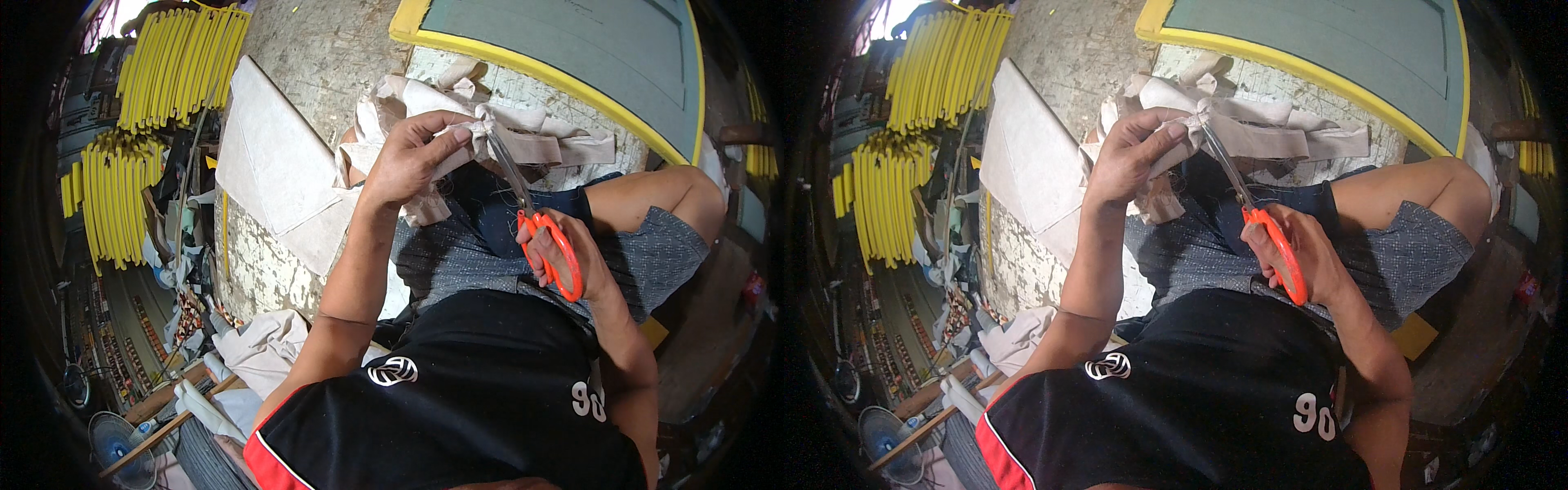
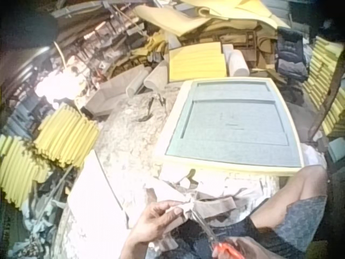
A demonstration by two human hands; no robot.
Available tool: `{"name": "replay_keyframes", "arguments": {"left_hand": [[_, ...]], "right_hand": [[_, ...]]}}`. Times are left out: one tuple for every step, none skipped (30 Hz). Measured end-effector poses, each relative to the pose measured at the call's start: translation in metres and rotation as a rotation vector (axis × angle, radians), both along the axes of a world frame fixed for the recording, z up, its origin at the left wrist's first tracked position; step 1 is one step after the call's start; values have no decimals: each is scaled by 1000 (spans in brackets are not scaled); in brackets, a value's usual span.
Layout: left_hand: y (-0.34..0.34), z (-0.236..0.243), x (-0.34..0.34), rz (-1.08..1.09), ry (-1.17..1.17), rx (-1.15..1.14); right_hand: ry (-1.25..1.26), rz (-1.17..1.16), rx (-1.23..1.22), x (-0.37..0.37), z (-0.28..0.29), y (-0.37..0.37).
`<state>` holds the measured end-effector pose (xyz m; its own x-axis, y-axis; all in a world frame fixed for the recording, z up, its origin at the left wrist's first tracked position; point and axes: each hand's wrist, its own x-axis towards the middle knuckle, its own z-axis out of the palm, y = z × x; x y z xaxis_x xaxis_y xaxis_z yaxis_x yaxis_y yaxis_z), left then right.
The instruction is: The person uses red-handled scissors to cut a white fabric bag into strips. They repeatedly cut, pull, and trim the fabric while seated on the floor.
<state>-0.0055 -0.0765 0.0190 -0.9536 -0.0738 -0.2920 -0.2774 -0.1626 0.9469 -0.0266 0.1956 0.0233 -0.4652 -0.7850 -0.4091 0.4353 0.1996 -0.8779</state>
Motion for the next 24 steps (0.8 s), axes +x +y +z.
{"name": "replay_keyframes", "arguments": {"left_hand": [[0, 1, 0, 3, -8, 1], [1, 2, 1, 7, -17, 2], [2, 3, 1, 11, -25, 2], [2, 3, 1, 8, -22, 4], [3, 3, 0, 5, -18, 6], [3, 2, 0, 3, -15, 8], [3, 2, 0, 4, -10, -7], [3, 2, 1, 5, -5, -22], [2, 2, 1, 6, -1, -37], [2, 1, 1, -15, 0, -66], [2, 1, 2, -37, 1, -94], [2, 1, 2, -58, 3, -123], [3, 1, 3, -40, -2, -101], [5, 3, 3, -22, -6, -79], [7, 3, 3, -5, -11, -58], [8, 3, 3, 6, -9, -54], [8, 2, 3, 16, -7, -50], [8, 1, 3, 25, -5, -45], [7, 2, 3, 17, -13, -63], [7, 2, 3, 9, -21, -80], [7, 2, 3, 1, -29, -98], [7, 2, 2, 3, -14, -83], [8, 1, 2, 6, 1, -68], [9, 1, 2, 9, 16, -52]], "right_hand": [[-1, -1, 1, 0, 1, 0], [-3, -2, 1, 0, 1, -1], [1, 1, -1, -1, 1, -1], [5, 0, -6, -1, 0, 0], [9, -2, -10, -2, -1, 0], [3, -6, -10, -2, -1, 0], [-4, -6, -8, -2, -1, 0], [-12, -6, -6, -2, 0, 0], [-35, -28, 4, -2, 1, -1], [-57, -54, 13, -1, 1, -1], [-79, -81, 21, -1, 2, -2], [-80, -91, 43, -1, 3, -2], [-82, -100, 67, -2, 5, -3], [-84, -109, 92, -2, 6, -4], [-77, -113, 92, -2, 5, -4], [-71, -116, 90, -2, 5, -2], [-63, -119, 89, -1, 4, -1], [-35, -110, 94, -1, 3, -1], [-6, -102, 98, -2, 3, -2], [23, -94, 103, -2, 2, -2], [24, -144, 57, 0, -2, -1], [25, -193, 10, 4, -6, 0], [25, -242, -36, 6, -9, 0], [13, -241, -47, 5, -8, 1]]}}
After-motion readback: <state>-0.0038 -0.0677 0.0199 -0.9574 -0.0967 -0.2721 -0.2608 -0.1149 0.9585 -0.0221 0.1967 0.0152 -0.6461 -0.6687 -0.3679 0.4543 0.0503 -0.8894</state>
